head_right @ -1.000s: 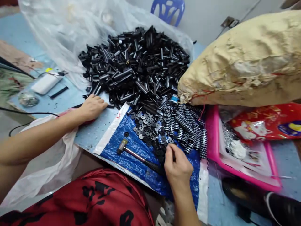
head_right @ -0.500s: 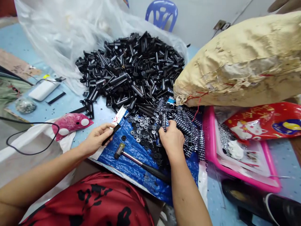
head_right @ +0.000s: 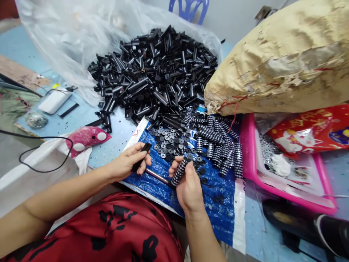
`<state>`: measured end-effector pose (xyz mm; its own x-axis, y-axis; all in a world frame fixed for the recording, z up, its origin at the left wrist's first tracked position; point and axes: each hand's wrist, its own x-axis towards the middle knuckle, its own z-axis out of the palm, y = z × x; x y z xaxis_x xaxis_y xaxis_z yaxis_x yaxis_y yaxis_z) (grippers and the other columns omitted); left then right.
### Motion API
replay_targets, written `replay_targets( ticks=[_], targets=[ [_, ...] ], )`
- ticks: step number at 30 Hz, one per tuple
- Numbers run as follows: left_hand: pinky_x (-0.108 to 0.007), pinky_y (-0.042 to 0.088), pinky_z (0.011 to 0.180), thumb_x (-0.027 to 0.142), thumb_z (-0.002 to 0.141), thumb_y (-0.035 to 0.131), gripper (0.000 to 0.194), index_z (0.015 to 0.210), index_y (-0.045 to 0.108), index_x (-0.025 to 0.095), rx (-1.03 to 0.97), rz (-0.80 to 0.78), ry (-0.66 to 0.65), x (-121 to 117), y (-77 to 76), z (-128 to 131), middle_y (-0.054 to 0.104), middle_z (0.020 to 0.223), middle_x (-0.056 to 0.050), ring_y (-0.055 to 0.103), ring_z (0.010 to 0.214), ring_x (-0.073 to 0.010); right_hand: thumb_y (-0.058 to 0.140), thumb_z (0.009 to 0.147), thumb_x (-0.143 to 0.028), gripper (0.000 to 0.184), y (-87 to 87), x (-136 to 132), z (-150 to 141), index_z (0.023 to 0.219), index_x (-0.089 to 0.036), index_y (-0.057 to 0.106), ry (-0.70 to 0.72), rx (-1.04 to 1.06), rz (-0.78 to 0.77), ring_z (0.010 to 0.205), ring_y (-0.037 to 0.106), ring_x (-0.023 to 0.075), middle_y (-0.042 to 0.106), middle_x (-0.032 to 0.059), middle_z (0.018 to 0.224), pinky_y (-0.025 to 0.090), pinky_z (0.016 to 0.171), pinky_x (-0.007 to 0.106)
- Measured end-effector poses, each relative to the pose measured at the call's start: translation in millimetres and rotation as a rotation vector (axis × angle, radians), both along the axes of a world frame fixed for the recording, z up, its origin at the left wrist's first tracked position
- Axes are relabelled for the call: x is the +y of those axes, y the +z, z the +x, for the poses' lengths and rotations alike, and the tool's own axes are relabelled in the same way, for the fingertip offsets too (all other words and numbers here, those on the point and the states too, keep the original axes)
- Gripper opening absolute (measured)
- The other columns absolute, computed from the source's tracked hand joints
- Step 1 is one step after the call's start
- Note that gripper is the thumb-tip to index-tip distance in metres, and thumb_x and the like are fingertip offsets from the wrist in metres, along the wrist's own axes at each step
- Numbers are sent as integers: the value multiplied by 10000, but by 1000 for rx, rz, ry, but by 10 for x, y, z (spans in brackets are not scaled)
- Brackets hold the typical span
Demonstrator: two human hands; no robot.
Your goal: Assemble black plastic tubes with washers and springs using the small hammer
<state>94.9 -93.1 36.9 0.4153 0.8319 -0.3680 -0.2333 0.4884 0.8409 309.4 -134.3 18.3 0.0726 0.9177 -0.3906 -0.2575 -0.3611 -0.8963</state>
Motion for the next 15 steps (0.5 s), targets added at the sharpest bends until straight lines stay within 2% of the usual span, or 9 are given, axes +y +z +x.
replay_targets(
  ticks=[2, 4, 6, 9, 10, 12, 14, 15],
  targets=[
    [-185, 354, 450, 545, 902, 650, 436, 1024, 424, 192, 20, 18, -47, -63, -20, 69, 669, 803, 10, 526, 450, -63, 444, 867, -773, 696, 12, 14, -40, 1182, -153, 448, -7, 41, 2, 704, 545, 33, 537, 19, 840, 478, 637, 182],
    [-181, 337, 442, 575, 907, 626, 450, 1019, 434, 184, 63, 23, -77, -121, -42, 117, 648, 761, 19, 491, 425, -53, 475, 855, -775, 696, 15, 15, -65, 1194, -168, 440, -15, 64, 5, 588, 458, 8, 473, -23, 747, 398, 550, 161],
    [-185, 325, 432, 615, 915, 588, 467, 997, 469, 170, 113, 50, -80, -169, -62, 157, 622, 722, 19, 476, 418, -54, 469, 858, -781, 709, 16, -7, -97, 1255, -196, 418, -27, 86, 5, 495, 358, -7, 405, -55, 674, 313, 491, 149],
    [-201, 326, 438, 627, 946, 525, 468, 929, 515, 159, 185, 140, -44, -220, -63, 234, 581, 690, 18, 457, 435, -60, 451, 855, -801, 747, 26, -54, -172, 1323, -223, 388, -67, 133, -8, 444, 299, -4, 345, -76, 618, 286, 468, 153],
    [-205, 343, 462, 606, 947, 541, 451, 911, 530, 157, 213, 181, -28, -230, -53, 270, 570, 693, 18, 461, 465, -63, 458, 849, -801, 743, 33, -65, -203, 1304, -217, 398, -96, 148, -12, 454, 320, -2, 353, -73, 621, 313, 479, 157],
    [-213, 398, 547, 549, 889, 666, 408, 892, 577, 151, 257, 277, -18, -239, -25, 354, 580, 735, 6, 498, 572, -80, 472, 843, -777, 701, 49, -71, -270, 1221, -188, 433, -167, 158, -14, 551, 452, 12, 454, -42, 696, 431, 566, 176],
    [-232, 448, 656, 488, 794, 787, 393, 941, 648, 151, 268, 396, -52, -234, 1, 442, 632, 833, -18, 548, 704, -115, 441, 864, -733, 649, 63, -63, -333, 1164, -158, 457, -213, 128, -1, 780, 602, 52, 591, 33, 903, 540, 750, 220],
    [-245, 462, 699, 466, 776, 804, 394, 980, 675, 154, 268, 452, -82, -227, 10, 479, 659, 886, -30, 570, 755, -134, 409, 884, -711, 631, 64, -58, -356, 1158, -145, 470, -217, 95, 12, 907, 634, 75, 619, 73, 1030, 559, 845, 244]
  ],
)
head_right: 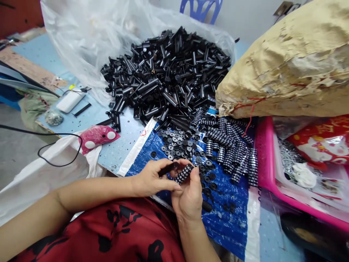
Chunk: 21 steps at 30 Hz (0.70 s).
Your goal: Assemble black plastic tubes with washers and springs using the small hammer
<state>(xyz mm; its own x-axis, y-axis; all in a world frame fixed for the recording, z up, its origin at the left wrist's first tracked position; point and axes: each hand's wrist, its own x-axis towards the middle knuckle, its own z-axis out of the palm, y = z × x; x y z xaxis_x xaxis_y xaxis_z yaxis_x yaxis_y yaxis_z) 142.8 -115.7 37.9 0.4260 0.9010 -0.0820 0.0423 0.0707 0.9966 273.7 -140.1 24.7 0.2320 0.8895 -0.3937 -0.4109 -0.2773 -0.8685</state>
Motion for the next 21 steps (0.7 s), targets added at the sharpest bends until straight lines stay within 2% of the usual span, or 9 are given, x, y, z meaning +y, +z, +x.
replay_targets(
  ticks=[2, 4, 6, 8, 9, 11, 13, 16, 21],
  targets=[
    [-256, 461, 719, 436, 810, 761, 364, 1026, 704, 149, 25, 63, -45, 16, 14, 38, 677, 901, -39, 577, 766, -145, 337, 925, -686, 643, -18, -3, -13, 1213, -132, 489, 36, -100, 50, 1099, 635, 108, 594, 127, 1244, 553, 972, 274],
    [-244, 434, 682, 399, 838, 717, 306, 982, 711, 129, 50, 54, -31, 30, 31, 18, 651, 827, -28, 541, 717, -127, 348, 920, -728, 748, -67, -30, 32, 1364, -134, 453, 106, -264, 187, 1293, 574, 148, 498, 160, 1416, 533, 1055, 293],
    [-228, 407, 640, 383, 834, 723, 286, 941, 700, 119, 29, -32, -19, 37, 57, -52, 609, 774, -10, 497, 684, -109, 487, 857, -769, 948, -137, -77, 130, 1556, -160, 288, 189, -541, 391, 1495, 405, 206, 295, 182, 1580, 508, 1126, 329],
    [-217, 406, 630, 383, 838, 732, 283, 941, 688, 123, -13, -122, -51, 37, 83, -134, 598, 771, -3, 495, 689, -104, 675, 779, -694, 1128, -201, -123, 242, 1639, -210, 128, 270, -901, 617, 1582, 248, 244, 132, 175, 1642, 480, 1178, 377],
    [-215, 414, 635, 387, 844, 732, 286, 954, 683, 128, -34, -153, -75, 35, 90, -168, 603, 781, -4, 507, 699, -106, 742, 759, -611, 1157, -220, -140, 290, 1648, -232, 107, 300, -1064, 712, 1586, 239, 244, 135, 168, 1643, 470, 1194, 392],
    [-216, 421, 632, 432, 881, 694, 305, 931, 661, 133, -40, -177, -94, 29, 85, -204, 602, 782, -9, 521, 694, -106, 800, 745, -467, 1132, -223, -157, 348, 1646, -234, 155, 318, -1279, 849, 1546, 324, 224, 265, 167, 1600, 473, 1199, 392],
    [-221, 408, 586, 540, 954, 564, 411, 918, 624, 134, -39, -208, -39, 23, 53, -197, 588, 767, -15, 506, 633, -97, 811, 736, -432, 1111, -185, -162, 355, 1637, -196, 205, 288, -1360, 903, 1485, 413, 212, 397, 171, 1518, 493, 1183, 380],
    [-237, 370, 526, 670, 993, 371, 582, 943, 592, 133, -37, -256, 94, 9, -12, -134, 553, 709, -6, 442, 537, -87, 818, 714, -487, 1145, -116, -180, 308, 1631, -146, 223, 258, -1391, 927, 1435, 467, 224, 441, 186, 1475, 538, 1127, 362],
    [-243, 365, 591, 722, 879, 566, 601, 774, 592, 131, -122, -299, 125, -28, -16, -37, 495, 692, 1, 416, 642, -99, 808, 704, -549, 1167, -118, -221, 245, 1624, -111, 239, 225, -1518, 980, 1382, 518, 229, 491, 193, 1429, 566, 1077, 338]
  ],
)
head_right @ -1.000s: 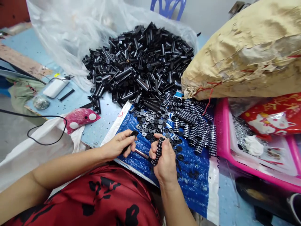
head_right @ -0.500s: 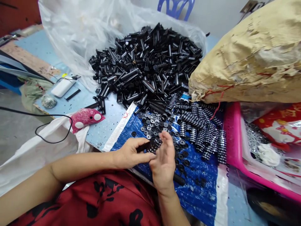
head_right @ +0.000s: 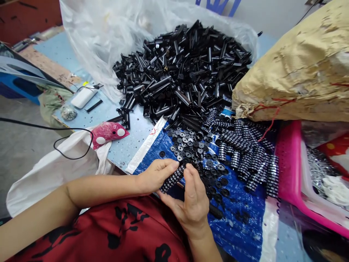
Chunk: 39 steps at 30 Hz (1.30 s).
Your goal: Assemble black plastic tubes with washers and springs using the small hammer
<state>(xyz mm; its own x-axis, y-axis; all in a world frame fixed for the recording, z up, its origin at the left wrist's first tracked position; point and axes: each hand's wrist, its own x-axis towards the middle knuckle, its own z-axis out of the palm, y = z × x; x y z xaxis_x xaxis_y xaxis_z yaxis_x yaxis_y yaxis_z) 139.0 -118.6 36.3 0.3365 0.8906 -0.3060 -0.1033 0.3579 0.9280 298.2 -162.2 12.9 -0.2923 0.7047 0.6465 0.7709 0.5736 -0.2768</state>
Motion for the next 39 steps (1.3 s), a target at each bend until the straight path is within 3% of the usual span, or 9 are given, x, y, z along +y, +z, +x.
replay_targets(
  ticks=[6, 11, 14, 19, 21, 24, 28, 32, 39],
  targets=[
    [-255, 461, 725, 589, 680, 854, 548, 919, 727, 112, -258, -308, 15, 14, 84, -51, 674, 839, -32, 578, 733, -112, 795, 720, -559, 1128, -13, 13, -28, 1616, -123, 267, -106, -97, 77, 1310, 575, 214, 536, 167, 1394, 563, 1051, 315],
    [-311, 521, 750, 537, 629, 904, 554, 928, 711, 113, -311, -436, -95, 71, -27, -185, 721, 838, -78, 680, 744, -173, 731, 724, -684, 1204, -39, -17, -72, 1633, -100, 202, -75, -69, -29, 1373, 524, 228, 488, 169, 1451, 523, 1102, 347],
    [-309, 520, 724, 517, 677, 876, 532, 995, 683, 136, -216, -279, -89, 115, -141, -368, 706, 841, -53, 661, 711, -161, 617, 767, -767, 1177, -120, -78, -7, 1604, -33, 234, -63, -24, -130, 1408, 483, 250, 444, 194, 1484, 489, 1125, 371],
    [-313, 463, 878, 398, 906, 687, 324, 1097, 718, 138, 464, 433, -124, 230, -238, -844, 711, 1011, -86, 637, 932, -189, 707, 852, -337, 357, -294, -230, 195, 1156, -155, 658, -121, -252, -114, 1013, 594, 108, 665, 26, 1113, 458, 955, 246],
    [-330, 432, 903, 368, 919, 677, 281, 1071, 734, 138, 750, 568, -226, 286, -235, -972, 700, 996, -95, 618, 968, -215, 680, 868, -261, 259, -277, -252, 208, 1095, -137, 670, -125, -257, -124, 945, 573, 86, 669, 28, 1049, 448, 925, 225],
    [-294, 399, 787, 392, 851, 757, 299, 1038, 735, 160, 940, 520, -369, 381, -216, -1036, 677, 948, -62, 588, 884, -197, 610, 906, -201, 252, -168, -198, 131, 1129, -90, 646, -140, -161, -106, 980, 584, 80, 666, 62, 1064, 452, 924, 198],
    [-260, 277, 611, 487, 741, 835, 399, 950, 709, 172, 910, 350, -451, 507, -188, -1012, 610, 756, 23, 490, 668, -128, 575, 926, -179, 262, -103, -47, -10, 1162, -86, 642, -108, -159, -53, 890, 577, 42, 669, 55, 1001, 420, 829, 162],
    [-257, 235, 596, 440, 717, 846, 351, 852, 663, 173, 884, 325, -515, 627, -152, -993, 563, 677, 52, 447, 616, -105, 623, 917, -246, 296, -68, 21, -77, 1182, -119, 658, -68, -310, -66, 787, 533, 32, 663, 19, 914, 377, 773, 184],
    [-260, 252, 580, 441, 676, 864, 410, 768, 566, 175, 935, 352, -675, 790, -124, -960, 519, 665, 53, 421, 610, -109, 535, 948, -185, 277, 37, -73, -242, 1196, -88, 615, 146, -137, -56, 937, 579, 51, 664, 72, 1033, 418, 875, 174]
  ],
)
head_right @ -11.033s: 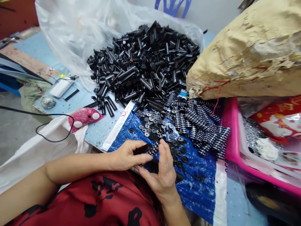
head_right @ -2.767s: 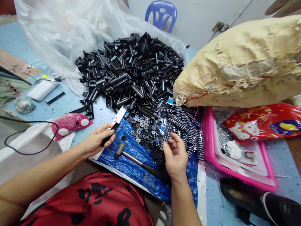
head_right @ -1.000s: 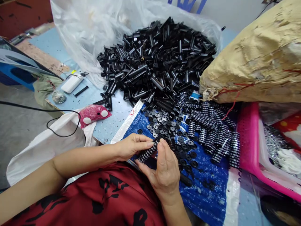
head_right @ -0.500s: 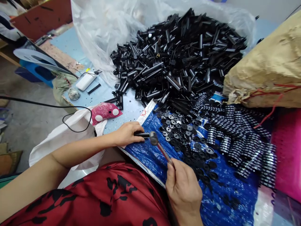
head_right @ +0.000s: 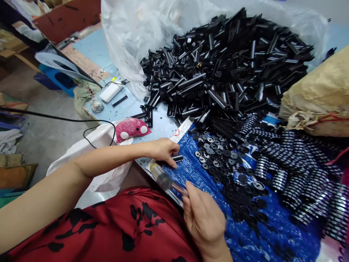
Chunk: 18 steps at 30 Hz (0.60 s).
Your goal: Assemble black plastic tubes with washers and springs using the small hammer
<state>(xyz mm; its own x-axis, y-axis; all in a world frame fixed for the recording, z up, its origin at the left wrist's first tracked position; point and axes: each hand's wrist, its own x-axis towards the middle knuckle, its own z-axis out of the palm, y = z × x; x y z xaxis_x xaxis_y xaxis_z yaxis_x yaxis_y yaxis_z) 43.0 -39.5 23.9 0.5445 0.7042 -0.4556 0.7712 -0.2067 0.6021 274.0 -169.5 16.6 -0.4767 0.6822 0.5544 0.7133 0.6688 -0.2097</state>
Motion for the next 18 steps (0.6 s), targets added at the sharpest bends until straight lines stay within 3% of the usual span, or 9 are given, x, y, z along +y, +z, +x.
replay_targets(
  ticks=[3, 6, 9, 12, 14, 15, 16, 18],
  targets=[
    [-263, 268, 583, 451, 705, 824, 376, 803, 579, 182, 36, 47, -23, -19, -25, 70, 540, 686, 32, 433, 623, -128, 641, 900, -226, 333, -139, -36, -73, 1215, -122, 636, 72, -90, -49, 814, 540, 43, 647, 30, 886, 390, 831, 197],
    [-279, 260, 580, 388, 748, 744, 267, 864, 610, 188, 55, 137, -32, -87, 7, 44, 595, 748, -3, 443, 641, -151, 644, 893, -202, 350, -217, -61, -16, 1236, -134, 639, 134, -63, -123, 814, 542, 33, 653, 22, 910, 399, 837, 191],
    [-291, 258, 577, 308, 742, 724, 181, 843, 627, 193, 29, 128, -112, -204, 197, -299, 619, 745, -12, 434, 619, -150, 609, 908, -175, 303, -227, -68, 193, 1205, -127, 649, 139, 34, -158, 913, 591, 27, 674, 38, 1054, 439, 918, 174],
    [-288, 286, 574, 302, 654, 832, 229, 725, 638, 203, -4, -167, -222, -332, 519, -866, 593, 633, 15, 451, 564, -135, 557, 950, -265, 241, -311, -66, 453, 1115, -157, 696, 51, 47, -111, 975, 616, 54, 680, 34, 1090, 445, 986, 206],
    [-279, 336, 588, 365, 648, 857, 261, 772, 683, 215, -46, -321, -127, -352, 708, -1162, 612, 641, 15, 506, 578, -141, 515, 970, -338, 285, -423, -56, 570, 1075, -172, 722, 14, 38, -71, 958, 617, 73, 684, 40, 1064, 445, 956, 226],
    [-274, 366, 615, 401, 690, 832, 264, 823, 699, 215, -79, -294, -45, -322, 768, -1250, 639, 691, 3, 543, 621, -149, 502, 972, -367, 313, -478, -48, 599, 1069, -174, 729, -3, 36, -63, 955, 617, 82, 684, 48, 1054, 446, 945, 235],
    [-274, 391, 655, 419, 752, 782, 256, 876, 704, 208, -99, -182, 59, -259, 800, -1298, 663, 763, -17, 573, 683, -159, 496, 971, -392, 339, -524, -37, 607, 1074, -173, 733, -18, 29, -69, 956, 617, 90, 683, 56, 1050, 448, 942, 242],
    [-290, 413, 744, 391, 833, 694, 262, 979, 692, 173, -22, 186, 286, -38, 783, -1311, 682, 929, -70, 599, 829, -191, 486, 970, -428, 381, -570, -9, 580, 1088, -164, 734, -26, 19, -90, 963, 614, 103, 682, 71, 1043, 453, 952, 256]
  ],
)
